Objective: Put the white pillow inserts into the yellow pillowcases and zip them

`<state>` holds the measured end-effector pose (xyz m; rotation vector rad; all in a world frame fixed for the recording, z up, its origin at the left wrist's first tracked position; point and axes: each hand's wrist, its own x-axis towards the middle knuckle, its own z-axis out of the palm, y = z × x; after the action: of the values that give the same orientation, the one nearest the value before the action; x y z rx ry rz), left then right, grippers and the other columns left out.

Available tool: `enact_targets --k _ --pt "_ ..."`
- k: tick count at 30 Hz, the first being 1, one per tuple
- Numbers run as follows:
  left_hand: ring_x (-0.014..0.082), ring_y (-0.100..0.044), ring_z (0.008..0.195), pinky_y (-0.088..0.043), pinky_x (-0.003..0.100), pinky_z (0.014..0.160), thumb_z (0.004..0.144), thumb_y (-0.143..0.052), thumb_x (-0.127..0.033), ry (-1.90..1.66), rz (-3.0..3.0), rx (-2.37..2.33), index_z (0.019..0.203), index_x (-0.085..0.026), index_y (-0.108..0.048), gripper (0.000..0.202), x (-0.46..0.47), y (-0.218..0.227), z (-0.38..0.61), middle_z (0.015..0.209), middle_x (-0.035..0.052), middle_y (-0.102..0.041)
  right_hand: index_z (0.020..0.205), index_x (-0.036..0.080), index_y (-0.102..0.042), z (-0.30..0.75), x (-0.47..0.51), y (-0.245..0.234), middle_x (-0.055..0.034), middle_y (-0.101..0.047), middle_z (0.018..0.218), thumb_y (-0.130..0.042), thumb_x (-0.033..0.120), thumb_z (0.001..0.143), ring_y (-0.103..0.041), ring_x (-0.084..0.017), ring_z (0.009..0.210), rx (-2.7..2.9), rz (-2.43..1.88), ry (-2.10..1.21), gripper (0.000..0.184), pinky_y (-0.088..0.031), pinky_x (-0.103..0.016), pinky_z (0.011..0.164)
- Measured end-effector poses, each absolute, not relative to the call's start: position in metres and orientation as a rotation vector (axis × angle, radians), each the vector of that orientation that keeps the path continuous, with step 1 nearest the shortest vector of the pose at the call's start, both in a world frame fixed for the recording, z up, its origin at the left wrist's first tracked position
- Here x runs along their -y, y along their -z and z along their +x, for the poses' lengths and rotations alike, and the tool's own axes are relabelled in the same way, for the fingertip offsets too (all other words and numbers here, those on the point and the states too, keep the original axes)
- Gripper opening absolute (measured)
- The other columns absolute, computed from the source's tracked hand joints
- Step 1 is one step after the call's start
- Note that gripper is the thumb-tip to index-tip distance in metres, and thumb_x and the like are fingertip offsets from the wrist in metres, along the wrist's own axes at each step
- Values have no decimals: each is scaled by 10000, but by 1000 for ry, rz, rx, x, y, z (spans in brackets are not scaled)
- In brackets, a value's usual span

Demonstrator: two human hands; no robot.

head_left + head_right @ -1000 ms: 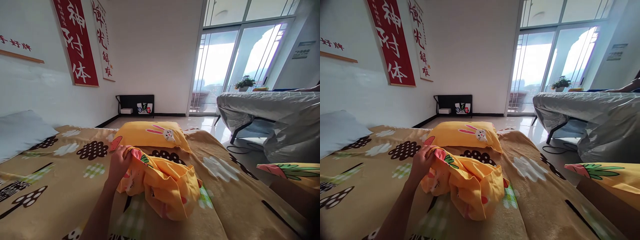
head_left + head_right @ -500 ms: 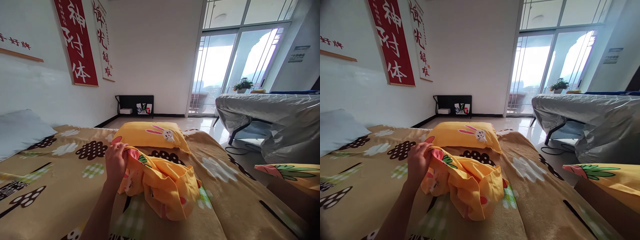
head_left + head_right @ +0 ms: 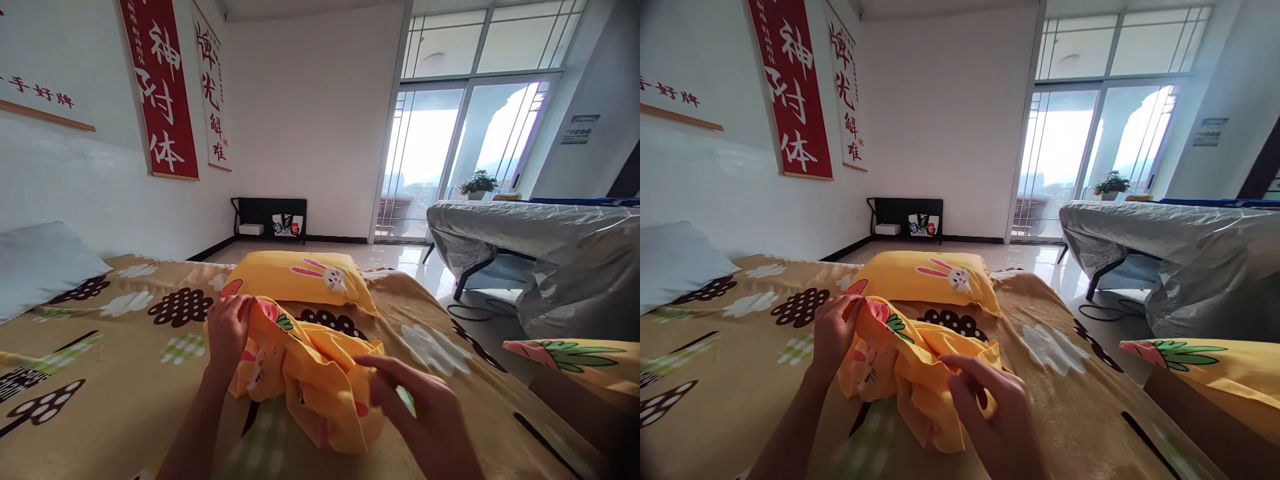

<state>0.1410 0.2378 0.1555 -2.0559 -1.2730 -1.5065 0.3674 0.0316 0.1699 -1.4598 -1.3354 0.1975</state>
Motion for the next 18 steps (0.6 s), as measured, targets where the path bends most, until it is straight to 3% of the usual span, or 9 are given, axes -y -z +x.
enact_targets --k 2,5,7,9,11,14,16,18 --pt "234 -582 862 -379 353 813 946 -412 -372 1530 -2065 1263 905 -188 -653 306 -239 -155 139 886 60 -686 931 279 -730 368 -63 -161 -34 -653 628 -572 610 738 -591 -213 572 1483 -1807 -201 414 -402 -314 546" --pt "239 -591 848 -390 357 797 935 -422 -384 1557 -2049 1253 890 -183 -653 310 -246 -155 133 874 66 -686 871 208 -723 371 -92 -139 -85 -708 796 -699 383 676 -640 -242 716 1750 -2178 -186 263 -369 -283 565" --pt "236 -599 821 -404 358 783 928 -415 -382 1565 -2065 1262 857 -174 -639 313 -251 -154 129 853 74 -680 754 193 -704 374 -102 -127 -89 -710 804 -658 221 669 -636 -222 713 1909 -2233 -235 101 -328 -266 549" --pt "219 -601 789 -422 346 762 920 -416 -375 1581 -2126 1275 818 -175 -613 299 -251 -156 129 830 71 -667 681 192 -674 377 -108 -121 -81 -701 768 -552 161 730 -624 -198 697 1912 -2195 -185 134 -299 -261 547" --pt "202 -596 786 -435 331 760 914 -427 -358 1618 -2177 1256 803 -183 -591 265 -241 -158 137 821 62 -653 675 196 -645 381 -111 -123 -71 -693 763 -460 178 813 -614 -185 712 1782 -2081 -82 231 -306 -256 572" --pt "204 -591 858 -432 343 822 921 -441 -313 1616 -2220 1049 884 -188 -592 200 -212 -161 161 886 70 -654 718 207 -617 384 -113 -131 -47 -666 704 -381 322 901 -581 -171 670 1552 -1833 10 320 -325 -247 591" --pt "230 -578 1002 -415 367 899 908 -481 -343 1457 -2382 764 1083 -193 -576 249 -191 -162 180 1053 101 -648 737 209 -626 383 -111 -137 -40 -653 661 -361 426 907 -557 -166 620 1419 -1685 22 382 -340 -246 580" --pt "261 -518 1156 -392 393 958 879 -526 -393 1222 -2550 542 1312 -202 -450 479 -177 -160 195 1243 128 -584 747 207 -662 380 -108 -141 -42 -671 671 -401 490 877 -556 -162 603 1333 -1550 -26 407 -371 -241 578"
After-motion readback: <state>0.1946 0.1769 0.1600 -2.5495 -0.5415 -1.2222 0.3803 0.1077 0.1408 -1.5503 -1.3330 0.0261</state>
